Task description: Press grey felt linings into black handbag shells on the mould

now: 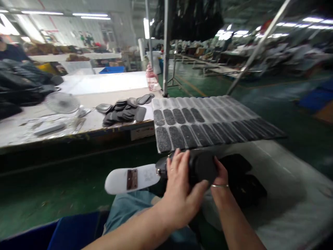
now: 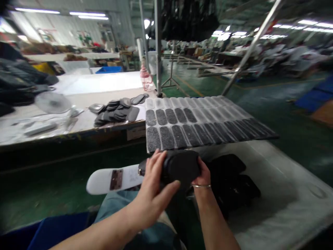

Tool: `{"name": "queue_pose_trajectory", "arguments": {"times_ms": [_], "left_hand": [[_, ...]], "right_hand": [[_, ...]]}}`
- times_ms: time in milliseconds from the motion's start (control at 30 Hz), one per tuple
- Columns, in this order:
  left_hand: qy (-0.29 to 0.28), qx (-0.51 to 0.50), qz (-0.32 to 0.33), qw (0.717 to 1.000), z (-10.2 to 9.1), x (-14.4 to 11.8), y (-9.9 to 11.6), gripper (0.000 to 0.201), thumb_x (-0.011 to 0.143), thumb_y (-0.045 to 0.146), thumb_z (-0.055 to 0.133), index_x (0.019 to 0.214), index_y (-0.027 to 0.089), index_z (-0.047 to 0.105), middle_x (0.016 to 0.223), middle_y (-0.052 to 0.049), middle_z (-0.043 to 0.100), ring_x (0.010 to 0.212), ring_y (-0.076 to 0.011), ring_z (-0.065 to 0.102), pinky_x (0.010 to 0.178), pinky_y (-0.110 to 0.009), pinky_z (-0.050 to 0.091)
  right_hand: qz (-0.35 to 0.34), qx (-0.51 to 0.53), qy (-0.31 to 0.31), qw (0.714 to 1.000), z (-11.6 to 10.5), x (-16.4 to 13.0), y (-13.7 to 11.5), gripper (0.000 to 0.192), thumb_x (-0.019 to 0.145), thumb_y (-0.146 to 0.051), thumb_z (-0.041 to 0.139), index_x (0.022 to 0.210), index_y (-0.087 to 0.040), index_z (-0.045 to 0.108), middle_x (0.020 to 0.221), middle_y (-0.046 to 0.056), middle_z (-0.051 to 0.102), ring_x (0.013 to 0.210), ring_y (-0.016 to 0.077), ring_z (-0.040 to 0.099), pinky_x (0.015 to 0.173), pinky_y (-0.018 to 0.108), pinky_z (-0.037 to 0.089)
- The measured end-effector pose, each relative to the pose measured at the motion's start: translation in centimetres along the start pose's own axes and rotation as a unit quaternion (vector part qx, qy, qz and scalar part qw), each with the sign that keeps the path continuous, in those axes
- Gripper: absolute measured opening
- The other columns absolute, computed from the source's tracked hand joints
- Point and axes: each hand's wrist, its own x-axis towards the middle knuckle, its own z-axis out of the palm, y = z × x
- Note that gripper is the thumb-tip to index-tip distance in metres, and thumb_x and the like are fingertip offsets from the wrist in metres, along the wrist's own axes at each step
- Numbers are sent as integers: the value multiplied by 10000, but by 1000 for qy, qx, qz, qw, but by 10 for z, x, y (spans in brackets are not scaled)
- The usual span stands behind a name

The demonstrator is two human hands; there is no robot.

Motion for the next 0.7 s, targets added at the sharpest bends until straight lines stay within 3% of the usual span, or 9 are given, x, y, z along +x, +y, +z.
{"name": "queue_pose_trajectory", "arguments": {"times_ms": [67, 100, 167, 233, 267, 333, 500, 600, 700], "left_hand": [[17, -146, -103, 984, 1, -10, -23, 743, 828, 391, 592, 1471, 248, 249, 1563, -57, 194, 1448, -279, 74, 1167, -486, 67], [2, -245, -177, 953, 4, -15, -36, 803, 821, 396, 610, 1487, 292, 175, 1558, -44, 221, 1431, -275, 177, 1156, -463, 174], [-33, -390, -337, 856, 11, -30, -57, 861, 788, 428, 650, 1480, 368, 142, 1498, -53, 361, 1292, -300, 449, 1019, -464, 418], [-43, -438, -419, 794, 21, -50, -72, 945, 723, 385, 731, 1469, 400, 151, 1425, -74, 463, 1110, -309, 606, 864, -461, 526], [-35, -455, -432, 777, 25, -60, -77, 1005, 673, 339, 776, 1473, 373, 168, 1391, -93, 502, 1059, -308, 634, 832, -440, 542], [-5, -478, -424, 769, 29, -76, -84, 1074, 593, 270, 827, 1475, 309, 215, 1344, -111, 549, 1042, -306, 642, 826, -401, 550], [23, -445, -398, 802, 16, -95, -104, 984, 627, 285, 812, 1456, 297, 283, 1343, -87, 557, 1074, -294, 627, 803, -356, 564], [-2, -435, -369, 822, 6, -107, -113, 1004, 628, 262, 814, 1465, 277, 260, 1327, -98, 570, 1046, -287, 640, 788, -345, 567], [-25, -446, -319, 836, 4, -120, -116, 1032, 581, 194, 836, 1455, 237, 290, 1314, -88, 582, 1154, -260, 578, 935, -311, 500]], "right_hand": [[-8, 7, 36, 999, -23, 3, -30, 412, 752, -534, 600, 1003, -220, 693, 962, 69, 706, 956, 279, 641, 921, 477, 463], [-16, -1, 36, 999, -28, 2, -42, 379, 740, -482, 640, 1015, -225, 686, 998, 60, 706, 966, 266, 638, 921, 447, 464], [-20, -43, -8, 999, -27, -3, -59, 348, 740, -409, 671, 1035, -223, 678, 1062, 52, 696, 982, 245, 632, 915, 395, 463], [-9, -112, -72, 991, -17, -10, -67, 313, 766, -391, 658, 1022, -214, 684, 1074, 49, 690, 977, 228, 630, 904, 366, 460], [-6, -144, -99, 985, -11, -14, -68, 301, 776, -386, 651, 1020, -212, 686, 1070, 46, 689, 972, 222, 631, 902, 360, 459], [-18, -184, -142, 972, -2, -19, -67, 307, 773, -359, 663, 1044, -217, 679, 1084, 39, 680, 993, 214, 623, 925, 361, 447], [-119, -204, -191, 953, 2, -33, -60, 521, 711, -276, 739, 1211, -262, 592, 1285, 41, 587, 1221, 222, 500, 1082, 387, 319], [-102, -221, -203, 949, 3, -42, -57, 519, 719, -296, 740, 1215, -259, 591, 1307, 44, 572, 1237, 236, 488, 1077, 393, 327], [-47, -226, -195, 953, 9, -45, -54, 424, 768, -359, 695, 1169, -236, 630, 1228, 49, 622, 1138, 234, 560, 997, 373, 402]]}}
